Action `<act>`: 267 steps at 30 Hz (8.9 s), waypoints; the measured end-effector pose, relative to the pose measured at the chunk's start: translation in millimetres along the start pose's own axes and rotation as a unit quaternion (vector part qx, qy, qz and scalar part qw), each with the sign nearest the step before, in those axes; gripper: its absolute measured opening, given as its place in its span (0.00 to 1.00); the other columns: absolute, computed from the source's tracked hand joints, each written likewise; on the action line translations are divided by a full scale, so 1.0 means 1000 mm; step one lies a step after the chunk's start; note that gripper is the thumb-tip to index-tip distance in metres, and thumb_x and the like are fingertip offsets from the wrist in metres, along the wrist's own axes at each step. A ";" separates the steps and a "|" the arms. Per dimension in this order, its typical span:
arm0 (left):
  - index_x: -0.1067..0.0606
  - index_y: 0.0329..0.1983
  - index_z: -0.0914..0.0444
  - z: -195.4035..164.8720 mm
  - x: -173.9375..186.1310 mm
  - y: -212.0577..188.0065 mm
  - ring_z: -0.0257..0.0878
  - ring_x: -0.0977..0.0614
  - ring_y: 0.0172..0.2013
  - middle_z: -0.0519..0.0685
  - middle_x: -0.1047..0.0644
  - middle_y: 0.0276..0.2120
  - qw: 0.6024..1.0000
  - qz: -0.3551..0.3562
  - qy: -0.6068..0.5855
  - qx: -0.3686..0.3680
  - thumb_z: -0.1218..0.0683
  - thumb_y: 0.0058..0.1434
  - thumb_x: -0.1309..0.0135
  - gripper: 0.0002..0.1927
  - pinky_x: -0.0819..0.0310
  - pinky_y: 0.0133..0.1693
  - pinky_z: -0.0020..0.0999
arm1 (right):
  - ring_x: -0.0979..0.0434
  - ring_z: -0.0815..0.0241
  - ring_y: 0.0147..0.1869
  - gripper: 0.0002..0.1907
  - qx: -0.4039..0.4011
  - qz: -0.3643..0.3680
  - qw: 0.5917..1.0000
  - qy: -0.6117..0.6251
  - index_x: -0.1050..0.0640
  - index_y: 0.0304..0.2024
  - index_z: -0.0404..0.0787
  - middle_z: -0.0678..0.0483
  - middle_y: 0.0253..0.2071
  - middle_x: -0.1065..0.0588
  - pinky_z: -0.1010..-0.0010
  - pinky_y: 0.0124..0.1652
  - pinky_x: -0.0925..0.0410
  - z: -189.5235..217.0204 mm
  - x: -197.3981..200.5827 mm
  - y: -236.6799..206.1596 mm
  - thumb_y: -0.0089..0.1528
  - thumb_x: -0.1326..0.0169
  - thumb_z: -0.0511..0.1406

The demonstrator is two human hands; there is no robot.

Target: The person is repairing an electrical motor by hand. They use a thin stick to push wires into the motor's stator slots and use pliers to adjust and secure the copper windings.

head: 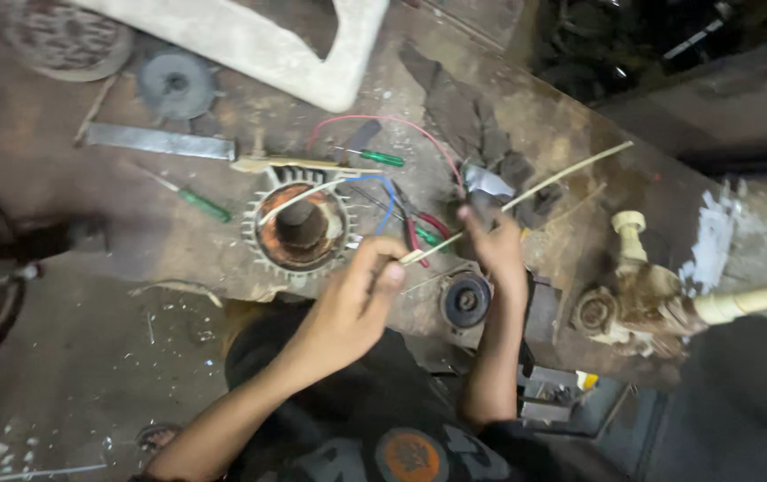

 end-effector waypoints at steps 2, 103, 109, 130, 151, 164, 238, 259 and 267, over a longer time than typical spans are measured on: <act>0.31 0.52 0.63 0.002 -0.004 -0.002 0.43 0.23 0.29 0.54 0.26 0.30 1.000 0.007 0.000 -0.005 0.55 0.73 0.54 0.09 0.27 0.34 0.38 | 0.24 0.48 0.39 0.25 0.089 -0.044 0.983 -0.154 0.19 0.39 0.32 0.43 0.37 0.23 0.61 0.38 0.32 0.010 -0.016 -0.021 0.59 0.33 0.49; 0.24 0.53 0.64 0.022 0.058 -0.031 0.39 0.14 0.40 0.52 0.18 0.48 0.968 -0.225 0.108 -0.002 0.59 0.66 0.39 0.13 0.20 0.39 0.32 | 0.19 0.51 0.52 0.13 0.377 0.058 0.919 -0.100 0.23 0.54 0.36 0.46 0.52 0.22 0.66 0.53 0.27 0.193 -0.041 -0.109 0.67 0.41 0.26; 0.24 0.57 0.61 0.023 0.071 -0.020 0.46 0.20 0.46 0.49 0.22 0.49 0.936 -0.223 0.268 -0.049 0.59 0.62 0.37 0.20 0.22 0.47 0.39 | 0.20 0.53 0.55 0.12 0.365 0.082 0.917 -0.138 0.20 0.50 0.34 0.47 0.51 0.22 0.67 0.55 0.28 0.195 -0.074 -0.099 0.64 0.35 0.26; 0.20 0.47 0.63 0.030 0.079 0.007 0.34 0.22 0.43 0.44 0.24 0.46 0.913 -0.200 0.339 -0.110 0.52 0.60 0.40 0.15 0.24 0.39 0.25 | 0.22 0.48 0.47 0.07 0.487 0.019 0.861 -0.144 0.26 0.43 0.34 0.45 0.47 0.25 0.62 0.48 0.27 0.153 -0.082 -0.105 0.69 0.42 0.31; 0.22 0.51 0.63 0.037 0.082 -0.002 0.35 0.20 0.48 0.45 0.25 0.52 0.933 -0.195 0.275 -0.126 0.55 0.62 0.42 0.15 0.22 0.41 0.27 | 0.21 0.63 0.35 0.04 0.111 0.235 0.962 0.087 0.29 0.52 0.30 0.44 0.42 0.21 0.76 0.36 0.26 0.168 -0.076 -0.077 0.78 0.48 0.26; 0.21 0.51 0.60 0.044 0.066 0.004 0.31 0.26 0.44 0.41 0.27 0.49 0.849 -0.237 0.451 -0.138 0.49 0.69 0.45 0.13 0.29 0.35 0.18 | 0.21 0.62 0.39 0.08 0.077 0.231 0.967 0.071 0.27 0.50 0.31 0.46 0.42 0.22 0.74 0.39 0.26 0.156 -0.077 -0.064 0.77 0.44 0.32; 0.24 0.52 0.65 0.059 0.049 0.006 0.35 0.28 0.46 0.47 0.30 0.51 0.843 -0.245 0.456 -0.147 0.53 0.74 0.49 0.12 0.30 0.47 0.25 | 0.21 0.61 0.41 0.04 0.410 0.119 0.887 -0.179 0.28 0.47 0.32 0.49 0.43 0.21 0.72 0.39 0.27 0.198 -0.084 -0.095 0.73 0.45 0.25; 0.25 0.55 0.63 0.056 0.048 0.005 0.35 0.28 0.48 0.43 0.29 0.51 0.860 -0.243 0.426 -0.141 0.52 0.72 0.47 0.13 0.30 0.47 0.26 | 0.20 0.54 0.45 0.10 0.543 0.053 0.789 -0.283 0.25 0.48 0.35 0.47 0.46 0.22 0.67 0.44 0.27 0.198 -0.080 -0.091 0.66 0.37 0.26; 0.25 0.55 0.63 0.051 0.051 0.005 0.36 0.27 0.48 0.44 0.29 0.51 0.863 -0.235 0.425 -0.137 0.53 0.70 0.47 0.14 0.29 0.48 0.27 | 0.20 0.47 0.54 0.15 0.703 0.159 0.618 -0.313 0.24 0.47 0.39 0.47 0.52 0.24 0.60 0.44 0.28 0.222 -0.080 -0.093 0.65 0.29 0.29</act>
Point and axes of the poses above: each hand's wrist, its own y-axis towards the middle knuckle, its own x-axis out of the back of the hand, z = x × y, the point moved 7 cm from there along y, towards the middle knuckle
